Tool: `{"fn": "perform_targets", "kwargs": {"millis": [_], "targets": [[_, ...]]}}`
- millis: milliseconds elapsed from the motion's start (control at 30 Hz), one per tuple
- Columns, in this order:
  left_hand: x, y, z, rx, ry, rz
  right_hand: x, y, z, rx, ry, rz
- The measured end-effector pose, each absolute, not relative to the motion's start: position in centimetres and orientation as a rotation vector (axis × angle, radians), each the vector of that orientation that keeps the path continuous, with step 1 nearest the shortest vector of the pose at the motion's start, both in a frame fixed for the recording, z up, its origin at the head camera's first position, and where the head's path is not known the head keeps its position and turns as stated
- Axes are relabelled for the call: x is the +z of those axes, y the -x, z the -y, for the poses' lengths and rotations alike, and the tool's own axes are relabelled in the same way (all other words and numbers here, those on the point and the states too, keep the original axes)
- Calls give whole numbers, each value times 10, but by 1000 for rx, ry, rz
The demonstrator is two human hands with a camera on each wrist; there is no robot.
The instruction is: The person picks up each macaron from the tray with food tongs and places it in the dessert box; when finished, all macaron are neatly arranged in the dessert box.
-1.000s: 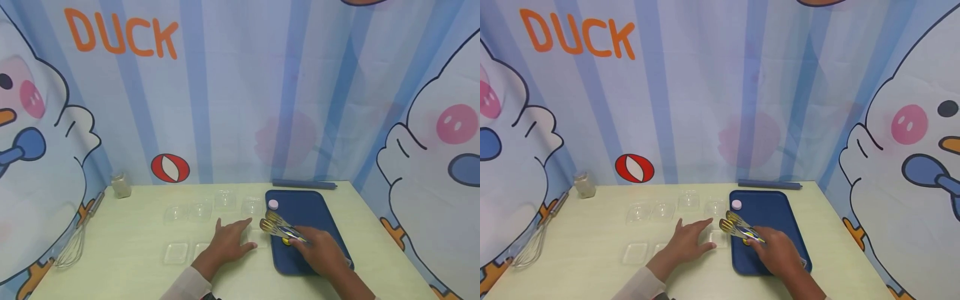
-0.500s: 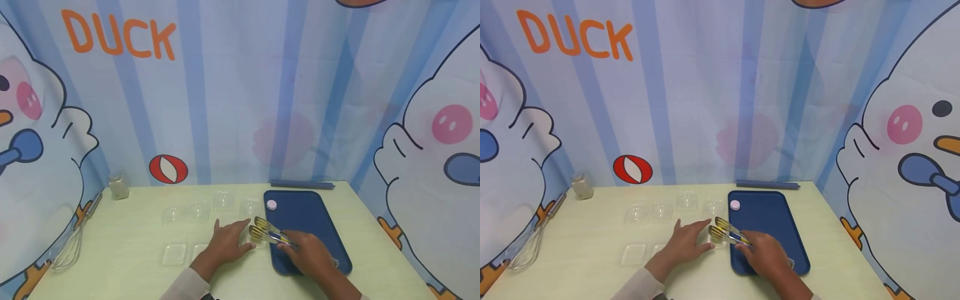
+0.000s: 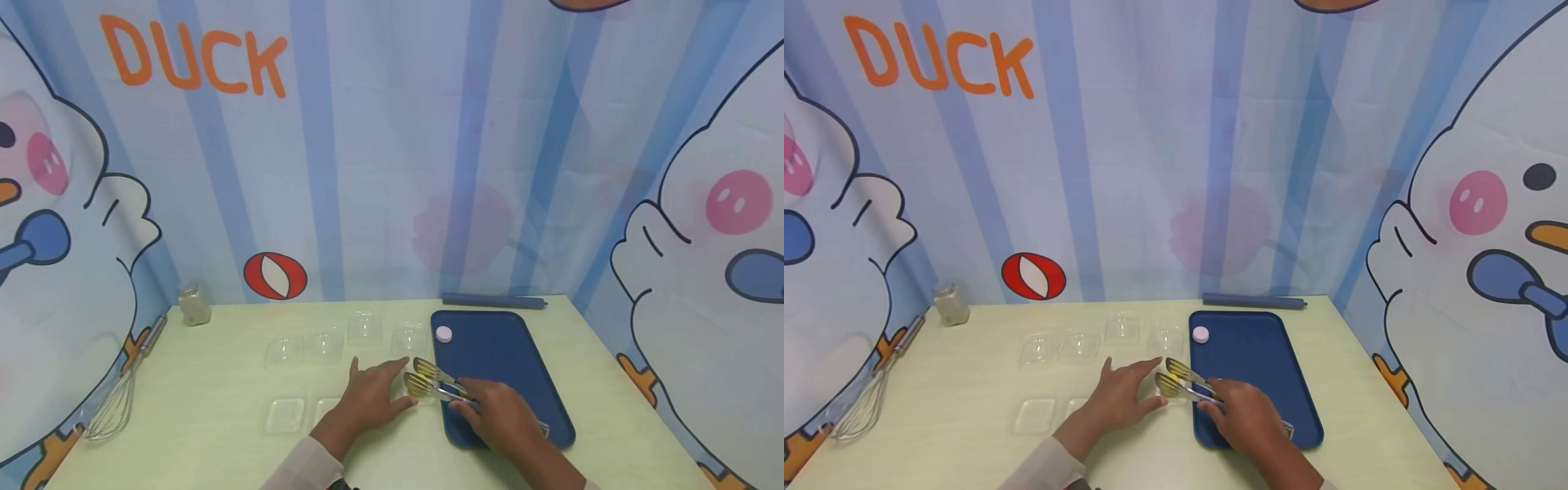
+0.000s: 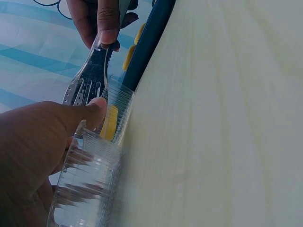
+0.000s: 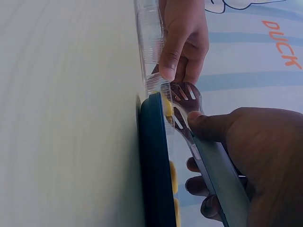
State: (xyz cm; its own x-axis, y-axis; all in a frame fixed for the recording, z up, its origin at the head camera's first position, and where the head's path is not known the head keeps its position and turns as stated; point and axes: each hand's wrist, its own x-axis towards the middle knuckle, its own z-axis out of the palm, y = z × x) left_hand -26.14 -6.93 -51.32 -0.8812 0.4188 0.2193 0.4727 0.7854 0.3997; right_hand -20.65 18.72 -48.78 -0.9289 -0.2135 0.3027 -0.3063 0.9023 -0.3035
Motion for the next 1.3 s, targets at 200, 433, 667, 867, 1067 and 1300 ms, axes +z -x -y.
{"fn": "perform_targets", "kwargs": {"millis": [200,433,667,867,1067,1300], "targets": [[-513,262,69,-680,715,2860,-485,207,-187,468,-380,2824],[-512,261,69,-684,716,2870,-487,207,-187,467,-375,2819],[-510,260,69,-683,710,2880,-485,206,-186,423,-379,2826],[-510,260,69,-680,714,2881,-485,205,-185,437,-366,2823],[-509,259,68,-676,712,2882,-488,206,-186,444,-365,2802],[-506,258,77,-673,672,2903,-490,207,-191,437,-364,2757]]}}
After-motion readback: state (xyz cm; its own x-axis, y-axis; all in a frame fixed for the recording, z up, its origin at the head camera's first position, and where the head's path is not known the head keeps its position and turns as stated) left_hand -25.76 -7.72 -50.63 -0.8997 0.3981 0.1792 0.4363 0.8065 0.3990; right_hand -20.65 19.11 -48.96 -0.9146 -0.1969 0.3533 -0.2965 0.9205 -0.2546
